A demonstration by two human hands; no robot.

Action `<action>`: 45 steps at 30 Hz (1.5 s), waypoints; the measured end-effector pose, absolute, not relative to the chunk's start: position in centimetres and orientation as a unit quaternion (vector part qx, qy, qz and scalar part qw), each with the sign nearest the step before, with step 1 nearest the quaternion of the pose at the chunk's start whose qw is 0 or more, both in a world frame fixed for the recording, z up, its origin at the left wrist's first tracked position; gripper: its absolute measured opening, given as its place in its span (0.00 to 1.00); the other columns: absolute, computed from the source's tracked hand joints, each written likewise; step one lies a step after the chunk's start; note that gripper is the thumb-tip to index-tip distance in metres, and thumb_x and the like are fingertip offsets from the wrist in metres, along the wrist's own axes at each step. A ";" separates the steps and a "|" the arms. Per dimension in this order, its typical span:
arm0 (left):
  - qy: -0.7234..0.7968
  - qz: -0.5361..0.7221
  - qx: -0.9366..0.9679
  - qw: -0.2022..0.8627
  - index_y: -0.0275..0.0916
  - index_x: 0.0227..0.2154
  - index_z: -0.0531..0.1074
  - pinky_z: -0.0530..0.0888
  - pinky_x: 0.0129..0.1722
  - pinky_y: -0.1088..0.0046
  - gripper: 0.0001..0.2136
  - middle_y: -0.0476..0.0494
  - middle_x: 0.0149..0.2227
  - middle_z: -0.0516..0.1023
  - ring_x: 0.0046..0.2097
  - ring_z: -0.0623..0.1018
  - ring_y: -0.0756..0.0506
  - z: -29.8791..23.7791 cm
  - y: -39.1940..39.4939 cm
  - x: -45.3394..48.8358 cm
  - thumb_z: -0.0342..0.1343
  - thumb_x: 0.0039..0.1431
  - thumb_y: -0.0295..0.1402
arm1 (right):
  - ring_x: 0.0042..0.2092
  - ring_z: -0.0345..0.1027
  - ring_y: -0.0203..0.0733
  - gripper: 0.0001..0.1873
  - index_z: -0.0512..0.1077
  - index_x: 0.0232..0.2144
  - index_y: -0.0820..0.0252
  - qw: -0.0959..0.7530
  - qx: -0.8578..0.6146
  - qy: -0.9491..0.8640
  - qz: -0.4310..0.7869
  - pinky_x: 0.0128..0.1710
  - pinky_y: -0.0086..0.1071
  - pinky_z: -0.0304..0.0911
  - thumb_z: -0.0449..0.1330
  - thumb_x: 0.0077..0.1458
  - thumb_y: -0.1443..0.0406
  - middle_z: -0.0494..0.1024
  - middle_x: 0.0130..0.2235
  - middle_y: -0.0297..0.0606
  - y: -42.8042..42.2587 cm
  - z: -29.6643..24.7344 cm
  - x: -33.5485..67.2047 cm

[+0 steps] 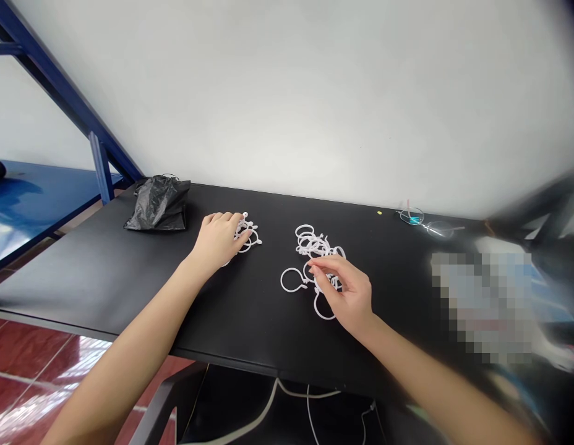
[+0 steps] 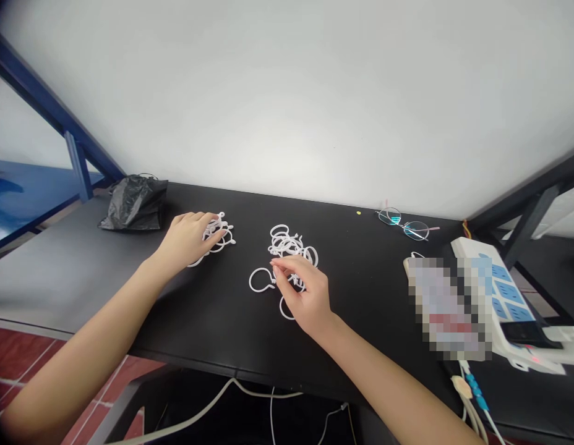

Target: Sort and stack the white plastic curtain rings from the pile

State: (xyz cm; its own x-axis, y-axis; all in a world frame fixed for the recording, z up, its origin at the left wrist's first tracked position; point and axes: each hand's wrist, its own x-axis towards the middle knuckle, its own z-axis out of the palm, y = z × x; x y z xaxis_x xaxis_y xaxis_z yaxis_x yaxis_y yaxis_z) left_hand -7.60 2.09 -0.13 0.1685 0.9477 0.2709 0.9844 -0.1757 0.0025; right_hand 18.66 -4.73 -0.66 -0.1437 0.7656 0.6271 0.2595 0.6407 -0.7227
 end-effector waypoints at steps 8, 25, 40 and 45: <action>-0.606 -0.192 -0.767 0.092 0.35 0.48 0.70 0.66 0.51 0.55 0.15 0.35 0.49 0.75 0.49 0.73 0.34 0.0 1.8 -6.9 0.52 0.63 0.39 | 0.34 0.74 0.39 0.10 0.77 0.37 0.59 0.547 -0.350 -0.729 0.217 0.32 0.33 0.72 0.59 0.56 0.75 0.80 0.33 0.39 -4.7 -0.6 18.6; -0.332 -0.248 -0.868 -0.275 0.40 0.44 0.73 0.73 0.45 0.68 0.12 0.44 0.43 0.76 0.45 0.75 0.45 0.3 -1.2 -2.2 0.61 0.57 0.33 | 0.34 0.74 0.38 0.10 0.76 0.38 0.59 0.541 -0.363 -0.733 0.195 0.33 0.32 0.72 0.60 0.56 0.75 0.79 0.35 0.38 -4.6 -0.7 18.7; -0.365 -0.394 -0.752 -0.383 0.37 0.39 0.74 0.76 0.48 0.65 0.14 0.41 0.42 0.80 0.44 0.79 0.44 0.9 -2.0 -1.5 0.67 0.51 0.36 | 0.33 0.77 0.40 0.06 0.77 0.38 0.56 0.522 -0.379 -0.724 0.247 0.33 0.33 0.75 0.60 0.59 0.69 0.80 0.33 0.37 -4.4 -1.1 19.0; -0.340 -0.398 -0.733 -0.434 0.36 0.36 0.72 0.77 0.48 0.65 0.12 0.41 0.42 0.79 0.44 0.79 0.44 0.9 -2.1 -1.4 0.66 0.52 0.35 | 0.33 0.77 0.40 0.07 0.77 0.36 0.55 0.539 -0.361 -0.708 0.280 0.34 0.34 0.75 0.61 0.58 0.70 0.80 0.32 0.36 -4.3 -1.3 19.1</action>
